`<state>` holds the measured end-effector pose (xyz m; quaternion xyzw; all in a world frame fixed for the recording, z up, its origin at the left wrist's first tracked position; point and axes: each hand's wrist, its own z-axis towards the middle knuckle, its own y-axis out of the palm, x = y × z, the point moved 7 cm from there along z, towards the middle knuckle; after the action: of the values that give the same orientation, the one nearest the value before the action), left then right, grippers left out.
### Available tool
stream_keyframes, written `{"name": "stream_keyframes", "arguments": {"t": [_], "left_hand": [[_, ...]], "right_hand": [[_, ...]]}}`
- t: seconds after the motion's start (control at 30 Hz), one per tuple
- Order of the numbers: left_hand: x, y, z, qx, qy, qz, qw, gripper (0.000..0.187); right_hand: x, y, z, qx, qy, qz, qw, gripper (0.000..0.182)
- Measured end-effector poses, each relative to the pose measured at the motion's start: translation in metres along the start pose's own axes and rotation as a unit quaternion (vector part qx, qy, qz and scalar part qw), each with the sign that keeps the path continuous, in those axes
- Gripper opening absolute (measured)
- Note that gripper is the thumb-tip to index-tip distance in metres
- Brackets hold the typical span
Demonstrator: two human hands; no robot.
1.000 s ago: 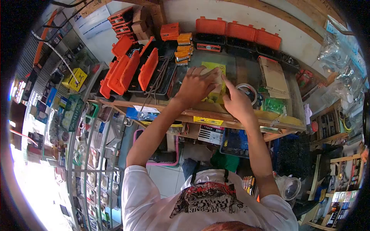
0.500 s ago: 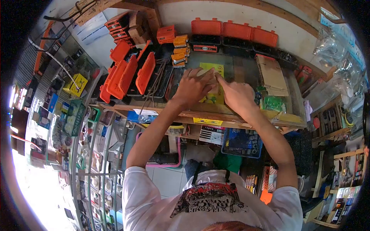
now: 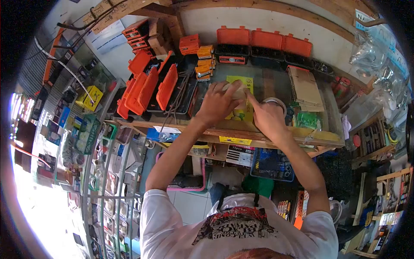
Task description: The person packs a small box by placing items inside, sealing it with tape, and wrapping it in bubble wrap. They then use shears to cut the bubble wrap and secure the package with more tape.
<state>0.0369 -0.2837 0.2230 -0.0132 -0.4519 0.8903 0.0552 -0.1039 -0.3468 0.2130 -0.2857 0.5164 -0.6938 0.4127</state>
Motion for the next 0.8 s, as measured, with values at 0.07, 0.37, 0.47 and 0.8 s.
{"name": "stream_keyframes", "arguments": {"t": [0.07, 0.37, 0.47, 0.8], "left_hand": [[0.002, -0.001, 0.002, -0.027, -0.002, 0.005, 1.0, 0.052], [0.007, -0.004, 0.003, -0.006, 0.052, 0.011, 0.999, 0.035], [0.004, 0.002, 0.004, -0.034, 0.042, 0.01, 0.998, 0.042], [0.009, -0.002, 0.008, -0.043, 0.033, 0.024, 0.998, 0.041]], "right_hand": [[-0.001, 0.0, -0.007, 0.022, 0.014, 0.061, 0.998, 0.073], [0.001, 0.005, 0.008, -0.005, 0.081, 0.319, 0.944, 0.061], [0.004, 0.002, 0.013, -0.036, 0.05, 0.405, 0.912, 0.062], [0.015, 0.005, 0.015, -0.125, 0.08, 0.559, 0.816, 0.043]]}}
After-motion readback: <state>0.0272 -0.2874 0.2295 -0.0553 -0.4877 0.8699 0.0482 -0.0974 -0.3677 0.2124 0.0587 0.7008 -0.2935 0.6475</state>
